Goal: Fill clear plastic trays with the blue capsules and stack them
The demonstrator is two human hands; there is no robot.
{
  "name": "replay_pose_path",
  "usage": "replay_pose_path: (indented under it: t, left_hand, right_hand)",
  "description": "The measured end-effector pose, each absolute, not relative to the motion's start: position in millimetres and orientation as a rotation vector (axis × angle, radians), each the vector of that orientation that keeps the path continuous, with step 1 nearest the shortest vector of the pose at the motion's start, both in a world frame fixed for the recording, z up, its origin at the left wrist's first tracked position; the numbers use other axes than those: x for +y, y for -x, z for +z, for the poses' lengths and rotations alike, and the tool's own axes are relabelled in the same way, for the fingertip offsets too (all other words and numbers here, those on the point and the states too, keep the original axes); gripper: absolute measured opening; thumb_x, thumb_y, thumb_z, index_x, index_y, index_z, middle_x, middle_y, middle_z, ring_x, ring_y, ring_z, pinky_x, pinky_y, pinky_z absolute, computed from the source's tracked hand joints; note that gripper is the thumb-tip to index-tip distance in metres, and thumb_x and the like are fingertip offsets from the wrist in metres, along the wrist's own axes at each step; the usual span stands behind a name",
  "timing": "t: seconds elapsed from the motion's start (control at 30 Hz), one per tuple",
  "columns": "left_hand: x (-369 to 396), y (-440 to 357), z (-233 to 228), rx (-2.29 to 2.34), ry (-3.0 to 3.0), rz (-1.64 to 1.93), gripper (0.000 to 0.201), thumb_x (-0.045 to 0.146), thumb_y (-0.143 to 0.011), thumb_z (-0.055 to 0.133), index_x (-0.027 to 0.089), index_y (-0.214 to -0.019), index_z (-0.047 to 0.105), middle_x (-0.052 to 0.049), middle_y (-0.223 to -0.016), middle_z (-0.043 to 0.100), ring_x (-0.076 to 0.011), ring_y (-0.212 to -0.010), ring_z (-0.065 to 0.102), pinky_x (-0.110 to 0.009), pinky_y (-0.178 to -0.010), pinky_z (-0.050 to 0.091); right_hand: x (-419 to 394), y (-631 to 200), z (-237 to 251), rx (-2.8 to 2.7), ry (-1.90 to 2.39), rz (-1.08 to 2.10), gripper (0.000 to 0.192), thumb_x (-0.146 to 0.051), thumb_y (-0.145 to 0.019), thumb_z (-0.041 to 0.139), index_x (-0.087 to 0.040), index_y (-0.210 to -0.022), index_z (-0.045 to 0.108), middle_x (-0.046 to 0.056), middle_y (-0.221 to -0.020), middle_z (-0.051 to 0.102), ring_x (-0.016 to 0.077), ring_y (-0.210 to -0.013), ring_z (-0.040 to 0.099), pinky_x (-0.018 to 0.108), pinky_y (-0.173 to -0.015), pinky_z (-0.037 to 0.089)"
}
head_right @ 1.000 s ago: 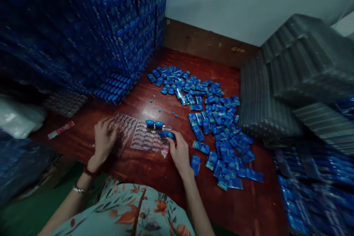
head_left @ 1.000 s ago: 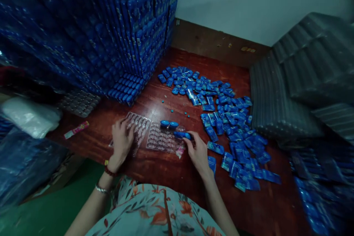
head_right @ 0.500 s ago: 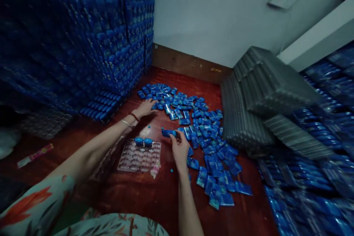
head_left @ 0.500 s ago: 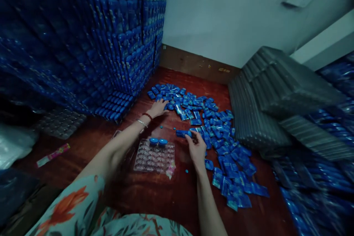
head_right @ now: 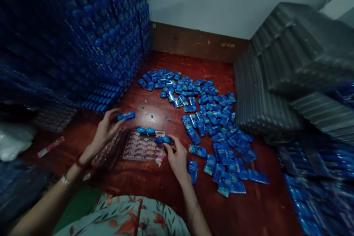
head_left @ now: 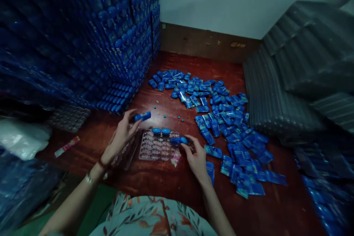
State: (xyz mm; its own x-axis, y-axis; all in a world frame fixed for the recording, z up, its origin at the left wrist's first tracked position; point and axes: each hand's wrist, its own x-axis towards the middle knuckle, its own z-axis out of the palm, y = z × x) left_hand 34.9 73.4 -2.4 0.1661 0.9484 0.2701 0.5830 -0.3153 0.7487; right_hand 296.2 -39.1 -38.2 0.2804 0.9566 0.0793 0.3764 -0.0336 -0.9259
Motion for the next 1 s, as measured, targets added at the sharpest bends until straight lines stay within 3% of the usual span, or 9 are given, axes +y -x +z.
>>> replay_pose_path:
  t: [0.17,0.37,0.5,0.6,0.77,1.0]
  left_hand:
    - [1,-30,-12,1.368,-2.095,0.987,0.019,0.026,-0.088,0.051,0.019,-0.106,0.057,-0.005,-0.096,0.064,-0.0166,-0.090,0.062,-0.029,-0.080,0.052]
    - [5,-48,-51,1.151,-2.465,0.944,0.038,0.013,-0.091,0.040,0.024,-0.125,0.051,-0.009,-0.112,0.058,-0.0195,-0.103,0.055,-0.036,-0.086,0.050]
    - [12,-46,-50,1.014,-2.626,0.800,0.044,0.012,-0.092,0.035,0.025,-0.133,0.043,-0.010,-0.118,0.056,-0.0207,-0.107,0.052,-0.039,-0.089,0.048]
    - [20,-49,-36,0.917,-2.702,0.567,0.042,0.011,-0.091,0.035,0.022,-0.131,0.045,-0.011,-0.120,0.055,-0.0222,-0.110,0.049,-0.040,-0.091,0.046]
    - [33,-63,-17,0.821,-2.772,0.280,0.034,0.008,-0.088,0.041,0.017,-0.118,0.053,-0.009,-0.109,0.057,-0.0213,-0.101,0.050,-0.037,-0.090,0.046]
    - [36,-65,-20,0.730,-2.898,0.353,0.032,0.007,-0.088,0.040,0.016,-0.114,0.055,-0.010,-0.109,0.058,-0.0222,-0.101,0.050,-0.036,-0.087,0.045]
  right_hand:
    - [-32,-275,-43,-1.556,1.452,0.597,0.019,-0.024,-0.089,0.048,-0.023,-0.104,0.061,0.005,-0.097,0.065,0.0178,-0.093,0.061,0.034,-0.088,0.049]
    - [-24,-276,-42,-1.886,1.327,0.487,0.031,-0.015,-0.091,0.041,-0.022,-0.116,0.057,0.008,-0.105,0.062,0.0177,-0.101,0.060,0.032,-0.088,0.051]
    - [-23,-279,-38,-2.090,1.378,0.353,0.038,-0.009,-0.088,0.039,-0.023,-0.118,0.058,0.009,-0.104,0.062,0.0186,-0.096,0.061,0.031,-0.081,0.053]
    - [-18,-275,-28,-2.284,1.426,0.237,0.038,-0.008,-0.088,0.040,-0.023,-0.118,0.058,0.008,-0.098,0.063,0.0179,-0.086,0.061,0.030,-0.075,0.052]
    - [-7,-260,-11,-2.494,1.512,0.066,0.030,-0.010,-0.087,0.046,-0.021,-0.111,0.061,0.009,-0.093,0.064,0.0198,-0.082,0.061,0.030,-0.072,0.050]
    - [-18,-257,-12,-2.376,1.623,0.082,0.035,-0.011,-0.086,0.050,-0.024,-0.117,0.059,0.008,-0.093,0.065,0.0192,-0.084,0.062,0.028,-0.072,0.049]
